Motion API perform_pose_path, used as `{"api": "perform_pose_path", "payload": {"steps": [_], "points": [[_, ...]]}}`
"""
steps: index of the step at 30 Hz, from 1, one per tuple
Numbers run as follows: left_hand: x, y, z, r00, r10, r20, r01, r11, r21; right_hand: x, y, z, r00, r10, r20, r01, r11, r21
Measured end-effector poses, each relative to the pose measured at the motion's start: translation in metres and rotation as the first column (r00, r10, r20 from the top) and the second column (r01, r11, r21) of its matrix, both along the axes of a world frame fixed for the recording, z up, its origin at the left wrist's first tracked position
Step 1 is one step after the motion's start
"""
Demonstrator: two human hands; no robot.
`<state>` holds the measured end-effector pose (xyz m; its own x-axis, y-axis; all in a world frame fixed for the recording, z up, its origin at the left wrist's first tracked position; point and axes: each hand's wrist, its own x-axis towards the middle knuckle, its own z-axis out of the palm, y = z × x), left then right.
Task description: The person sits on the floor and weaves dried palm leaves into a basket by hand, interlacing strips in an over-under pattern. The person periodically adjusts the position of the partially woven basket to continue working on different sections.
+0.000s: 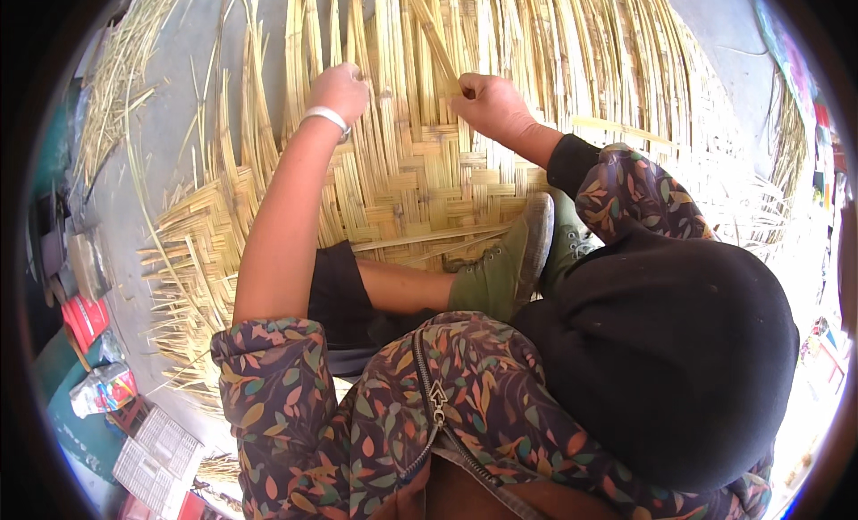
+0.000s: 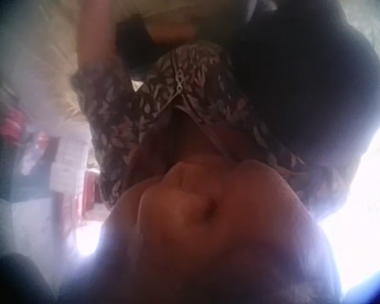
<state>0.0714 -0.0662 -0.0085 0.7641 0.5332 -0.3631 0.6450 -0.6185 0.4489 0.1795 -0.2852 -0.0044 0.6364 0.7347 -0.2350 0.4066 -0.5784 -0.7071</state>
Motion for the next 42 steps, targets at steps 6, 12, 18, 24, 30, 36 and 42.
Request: {"api": "perform_pose_path", "payload": {"steps": [6, 12, 18, 24, 30, 36, 42], "points": [[0.014, 0.004, -0.001, 0.989, 0.134, -0.055, -0.144, 0.954, -0.264, 0.001, -0.003, 0.009, 1.000, 0.007, -0.023, -0.007, 1.000, -0.024], [0.012, -0.013, 0.018, 0.966, 0.259, -0.017, -0.239, 0.863, -0.446, 0.001, -0.005, 0.016, 0.993, -0.025, -0.112, 0.019, 0.998, -0.057], [0.029, -0.016, 0.012, 0.973, 0.207, -0.107, -0.231, 0.798, -0.557, 0.003, -0.011, 0.003, 0.974, -0.105, -0.200, 0.109, 0.994, 0.011], [0.028, -0.035, 0.001, 0.867, 0.497, 0.027, -0.233, 0.454, -0.860, 0.001, -0.010, 0.024, 0.945, -0.144, -0.295, 0.142, 0.989, -0.027], [0.038, -0.037, 0.015, 0.899, 0.416, -0.136, -0.296, 0.348, -0.890, 0.002, -0.008, 0.016, 0.922, -0.157, -0.355, 0.168, 0.986, 0.002], [0.029, -0.028, -0.001, 0.923, 0.386, 0.004, -0.192, 0.468, -0.863, 0.001, -0.003, -0.002, 0.962, -0.138, -0.235, 0.134, 0.990, -0.034], [0.020, -0.036, 0.012, 0.904, 0.421, 0.068, -0.047, 0.256, -0.966, 0.000, -0.003, 0.000, 0.989, -0.048, -0.139, 0.042, 0.998, -0.047]]}}
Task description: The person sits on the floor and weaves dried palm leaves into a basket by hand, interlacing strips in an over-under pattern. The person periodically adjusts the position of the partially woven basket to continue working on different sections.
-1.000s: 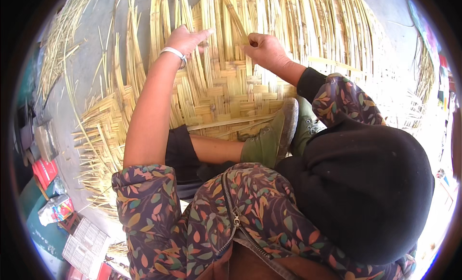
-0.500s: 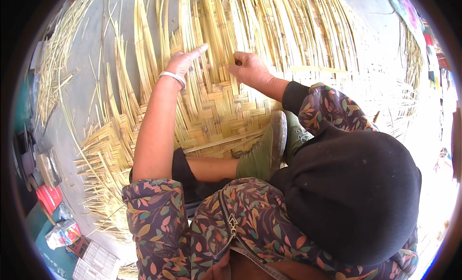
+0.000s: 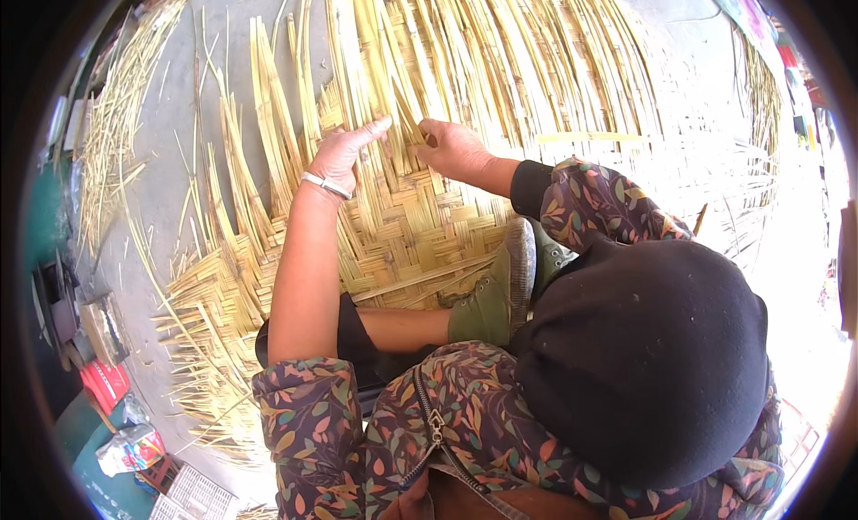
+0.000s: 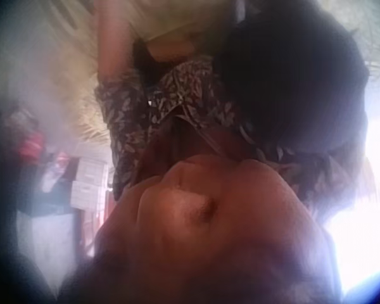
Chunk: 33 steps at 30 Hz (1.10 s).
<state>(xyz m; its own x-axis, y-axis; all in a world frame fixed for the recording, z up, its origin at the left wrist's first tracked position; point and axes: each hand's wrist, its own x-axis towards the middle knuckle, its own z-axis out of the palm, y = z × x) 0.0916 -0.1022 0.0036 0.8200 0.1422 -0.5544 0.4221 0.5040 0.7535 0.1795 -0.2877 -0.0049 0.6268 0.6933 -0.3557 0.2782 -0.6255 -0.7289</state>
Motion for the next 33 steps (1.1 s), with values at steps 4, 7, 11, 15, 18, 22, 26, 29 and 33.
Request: {"api": "perform_pose_path", "payload": {"steps": [4, 7, 11, 15, 18, 22, 26, 29, 33], "points": [[0.003, -0.009, 0.011, 0.995, 0.098, -0.024, -0.099, 0.994, -0.041, 0.002, 0.001, 0.003, 0.994, 0.054, 0.090, -0.055, 0.998, 0.007], [0.005, -0.015, 0.019, 0.993, 0.107, -0.058, -0.109, 0.993, -0.039, 0.001, -0.003, 0.002, 0.997, 0.036, 0.074, -0.039, 0.998, 0.045], [0.002, -0.025, 0.040, 0.993, 0.097, -0.074, -0.090, 0.992, 0.091, -0.003, -0.002, 0.002, 0.993, 0.034, 0.109, -0.043, 0.996, 0.079], [-0.005, -0.026, 0.023, 0.989, 0.147, -0.034, -0.145, 0.989, 0.039, -0.005, -0.005, -0.005, 0.958, 0.192, 0.212, -0.222, 0.966, 0.131], [-0.013, -0.020, 0.001, 0.910, 0.331, 0.251, -0.289, 0.939, -0.188, -0.001, -0.002, -0.003, 0.940, 0.247, 0.235, -0.281, 0.952, 0.121], [-0.023, -0.022, 0.002, 0.723, 0.652, 0.229, -0.566, 0.749, -0.345, 0.004, -0.002, -0.001, 0.945, 0.285, 0.163, -0.300, 0.951, 0.079], [-0.034, -0.018, -0.013, 0.605, 0.725, 0.329, -0.710, 0.678, -0.187, 0.007, 0.004, 0.001, 0.939, 0.313, 0.146, -0.322, 0.946, 0.038], [-0.058, -0.019, -0.021, 0.676, 0.698, 0.238, -0.735, 0.664, 0.138, 0.005, 0.001, -0.005, 0.966, 0.243, 0.093, -0.251, 0.964, 0.092], [-0.086, -0.022, -0.021, 0.592, 0.796, 0.129, -0.782, 0.527, 0.333, -0.007, -0.007, -0.011, 0.919, 0.265, 0.292, -0.298, 0.952, 0.071]]}}
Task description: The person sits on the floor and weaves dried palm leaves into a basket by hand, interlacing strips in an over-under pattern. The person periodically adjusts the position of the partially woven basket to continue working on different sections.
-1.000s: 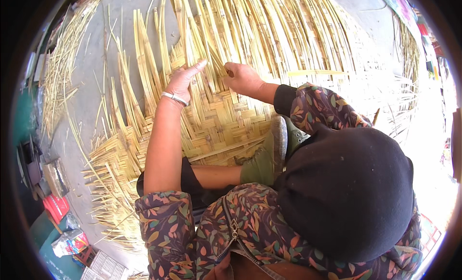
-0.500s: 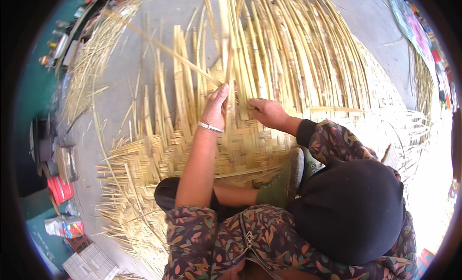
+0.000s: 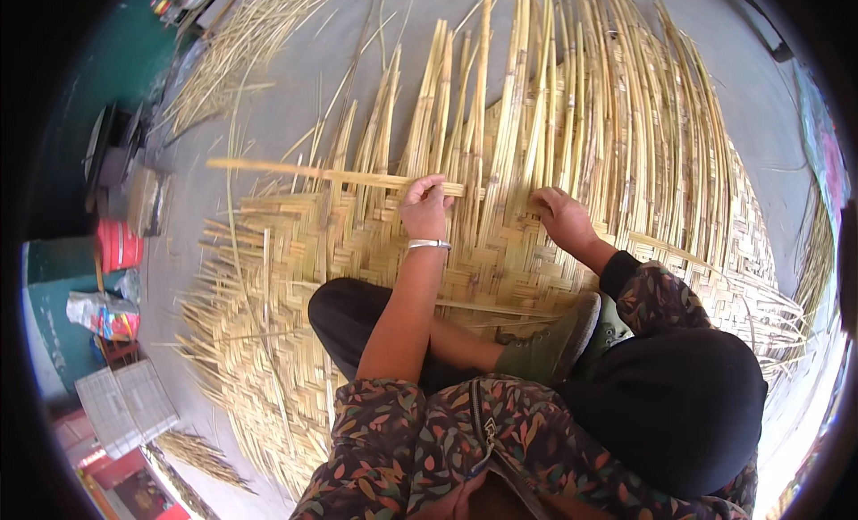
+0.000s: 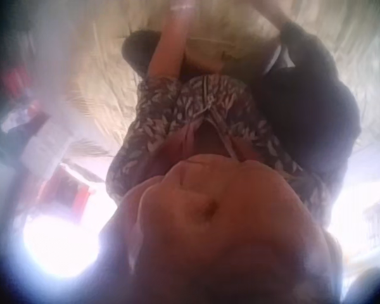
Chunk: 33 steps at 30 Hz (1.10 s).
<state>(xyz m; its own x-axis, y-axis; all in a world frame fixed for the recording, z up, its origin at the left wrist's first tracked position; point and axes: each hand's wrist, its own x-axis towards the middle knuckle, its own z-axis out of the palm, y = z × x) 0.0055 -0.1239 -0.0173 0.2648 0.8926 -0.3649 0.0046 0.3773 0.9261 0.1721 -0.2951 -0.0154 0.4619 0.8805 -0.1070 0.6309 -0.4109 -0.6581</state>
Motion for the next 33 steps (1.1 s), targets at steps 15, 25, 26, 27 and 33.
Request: {"api": "perform_pose_path", "payload": {"steps": [15, 25, 26, 27, 33], "points": [[-0.060, 0.040, 0.008, 0.981, 0.166, 0.103, -0.154, 0.981, -0.122, 0.009, -0.018, 0.058, 0.820, 0.555, 0.140, -0.480, 0.799, -0.363], [-0.103, 0.089, 0.018, 0.793, 0.477, 0.378, -0.328, 0.858, -0.396, 0.024, 0.072, 0.224, 0.684, 0.721, 0.111, -0.518, 0.587, -0.622], [-0.108, 0.091, 0.019, 0.796, 0.486, 0.361, -0.359, 0.859, -0.365, 0.022, 0.090, 0.207, 0.653, 0.746, 0.128, -0.583, 0.604, -0.544], [-0.097, 0.090, 0.013, 0.802, 0.449, 0.394, -0.304, 0.874, -0.379, 0.024, 0.095, 0.192, 0.643, 0.749, 0.161, -0.605, 0.625, -0.493], [-0.110, 0.094, 0.001, 0.828, 0.363, 0.427, -0.238, 0.918, -0.318, -0.039, 0.138, 0.046, 0.747, 0.654, 0.120, -0.619, 0.750, -0.232]]}}
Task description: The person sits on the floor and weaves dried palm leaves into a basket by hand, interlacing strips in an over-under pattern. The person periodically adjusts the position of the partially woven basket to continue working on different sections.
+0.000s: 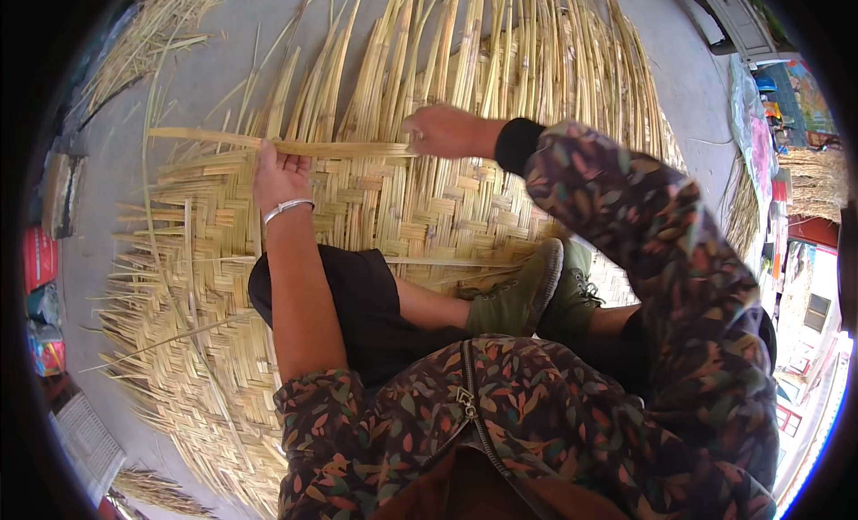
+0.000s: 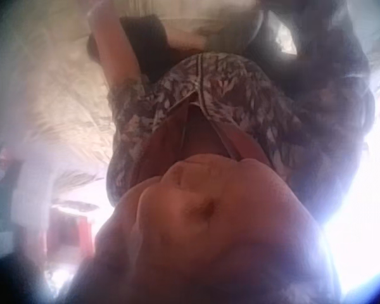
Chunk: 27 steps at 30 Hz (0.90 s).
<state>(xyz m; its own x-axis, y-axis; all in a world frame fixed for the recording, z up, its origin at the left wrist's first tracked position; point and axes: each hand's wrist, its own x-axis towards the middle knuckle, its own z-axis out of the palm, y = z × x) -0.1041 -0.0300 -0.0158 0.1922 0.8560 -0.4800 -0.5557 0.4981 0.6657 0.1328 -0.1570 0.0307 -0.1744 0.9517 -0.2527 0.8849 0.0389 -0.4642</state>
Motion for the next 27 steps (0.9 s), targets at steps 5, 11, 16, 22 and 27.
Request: {"api": "perform_pose_path", "payload": {"steps": [5, 11, 16, 22, 27], "points": [[0.005, 0.009, 0.005, 0.996, -0.069, 0.058, 0.065, 0.995, 0.077, -0.042, -0.005, 0.002, 0.963, -0.269, 0.026, 0.270, 0.959, -0.087], [0.052, -0.011, 0.049, 0.801, -0.386, -0.457, 0.457, 0.888, 0.051, -0.049, -0.009, -0.008, 0.871, -0.484, 0.090, 0.479, 0.875, 0.072], [0.085, 0.008, 0.005, 0.312, -0.284, -0.907, 0.833, 0.541, 0.118, -0.051, -0.008, -0.013, 0.759, -0.651, 0.000, 0.649, 0.756, 0.082], [0.122, 0.023, 0.006, -0.145, -0.058, -0.988, 0.932, 0.326, -0.156, -0.044, -0.011, -0.015, 0.652, -0.752, -0.098, 0.755, 0.655, 0.003], [0.116, 0.017, -0.015, -0.062, 0.157, -0.986, 0.928, 0.373, 0.001, -0.044, -0.013, -0.017, 0.636, -0.751, -0.178, 0.765, 0.643, 0.020]]}}
